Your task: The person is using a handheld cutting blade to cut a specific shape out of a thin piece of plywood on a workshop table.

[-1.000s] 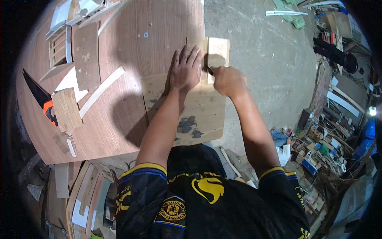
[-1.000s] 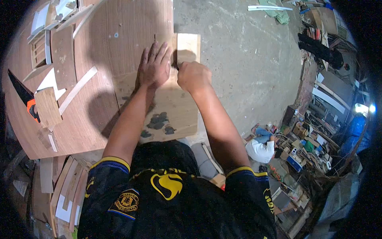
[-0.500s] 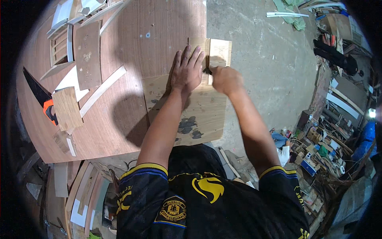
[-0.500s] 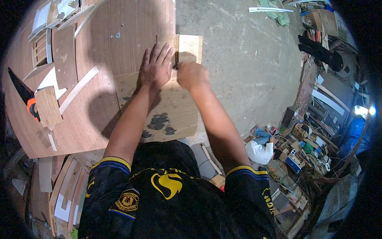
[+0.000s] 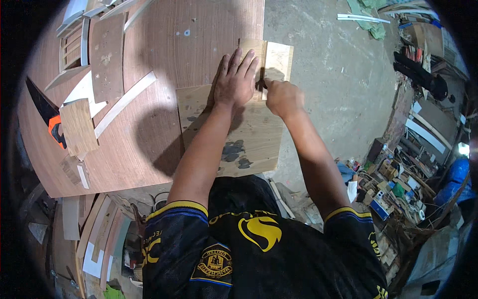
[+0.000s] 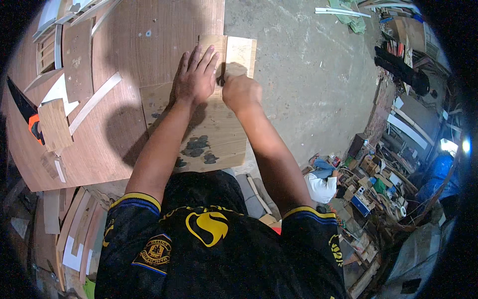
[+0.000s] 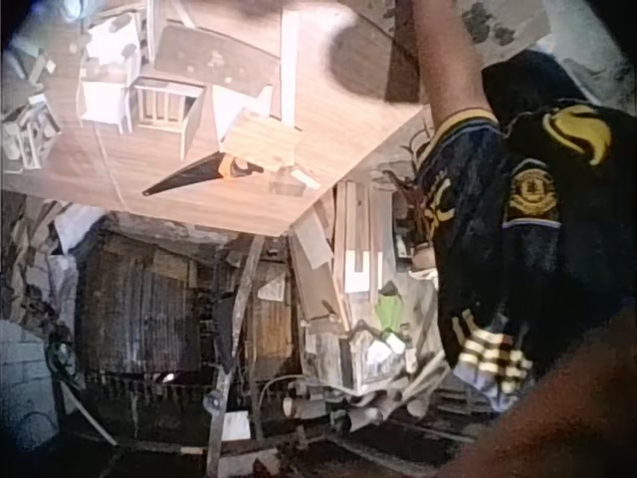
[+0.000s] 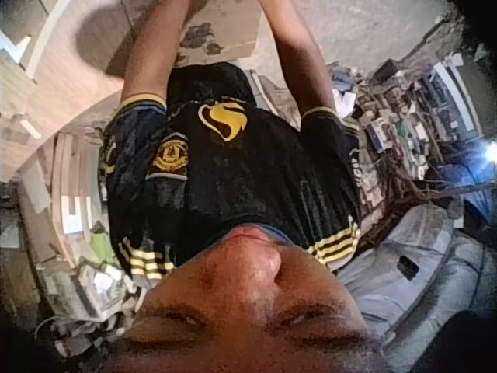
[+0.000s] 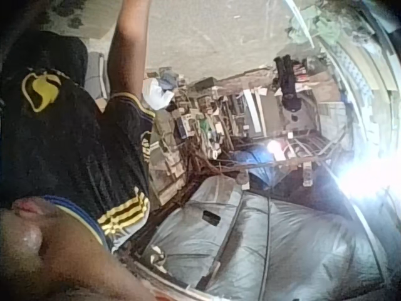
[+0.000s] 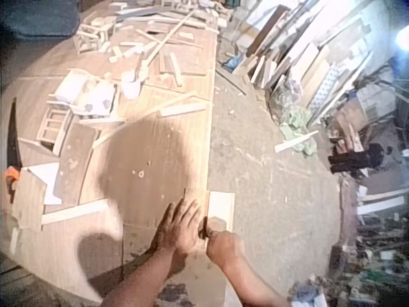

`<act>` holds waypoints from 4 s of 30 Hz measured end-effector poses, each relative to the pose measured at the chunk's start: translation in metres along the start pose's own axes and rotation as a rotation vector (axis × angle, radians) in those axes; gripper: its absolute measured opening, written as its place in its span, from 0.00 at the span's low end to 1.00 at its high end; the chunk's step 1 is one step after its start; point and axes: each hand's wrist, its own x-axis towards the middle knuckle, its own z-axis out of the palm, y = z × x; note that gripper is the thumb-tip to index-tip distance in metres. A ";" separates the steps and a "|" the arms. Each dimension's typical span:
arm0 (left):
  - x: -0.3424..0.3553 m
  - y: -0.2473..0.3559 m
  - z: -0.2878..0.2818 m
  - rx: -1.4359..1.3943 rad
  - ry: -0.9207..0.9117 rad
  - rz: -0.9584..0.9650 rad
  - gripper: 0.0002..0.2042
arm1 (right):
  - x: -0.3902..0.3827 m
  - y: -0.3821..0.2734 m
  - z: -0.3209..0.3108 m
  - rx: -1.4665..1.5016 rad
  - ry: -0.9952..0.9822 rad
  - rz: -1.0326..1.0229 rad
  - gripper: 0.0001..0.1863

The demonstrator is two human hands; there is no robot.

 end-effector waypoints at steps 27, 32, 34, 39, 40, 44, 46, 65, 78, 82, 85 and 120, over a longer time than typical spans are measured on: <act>-0.001 0.000 -0.001 0.033 0.037 0.021 0.26 | -0.010 0.000 -0.014 0.024 -0.049 0.019 0.18; -0.001 -0.003 -0.001 0.093 -0.005 -0.001 0.26 | -0.010 0.002 -0.027 0.023 -0.080 -0.018 0.16; -0.004 0.001 -0.001 0.074 -0.013 -0.006 0.26 | -0.021 0.007 -0.030 0.035 -0.039 -0.034 0.16; -0.002 -0.002 0.000 0.096 0.029 0.006 0.26 | -0.006 -0.008 -0.005 -0.023 -0.037 0.100 0.17; -0.002 -0.002 0.001 0.097 0.031 0.009 0.26 | -0.007 0.000 -0.010 0.007 -0.069 0.026 0.17; -0.005 0.001 -0.003 0.054 0.024 0.002 0.26 | -0.030 0.005 -0.018 0.049 -0.047 -0.025 0.17; 0.003 0.000 -0.001 0.046 0.050 0.010 0.26 | -0.015 -0.002 0.008 0.057 0.006 0.091 0.17; 0.004 -0.003 -0.001 0.083 0.070 0.037 0.26 | -0.026 0.007 -0.019 0.155 0.017 -0.115 0.16; -0.004 -0.001 0.002 0.060 0.054 0.004 0.27 | -0.033 0.004 -0.017 0.126 -0.052 0.001 0.18; 0.000 -0.002 0.004 0.065 0.074 0.019 0.26 | -0.027 0.003 0.002 0.153 -0.015 0.022 0.18; -0.002 -0.004 0.008 0.073 0.073 0.012 0.27 | -0.015 0.004 0.006 0.148 0.034 0.059 0.17; 0.006 0.004 0.012 0.277 0.039 0.003 0.27 | -0.034 0.018 0.000 0.303 0.002 0.075 0.18</act>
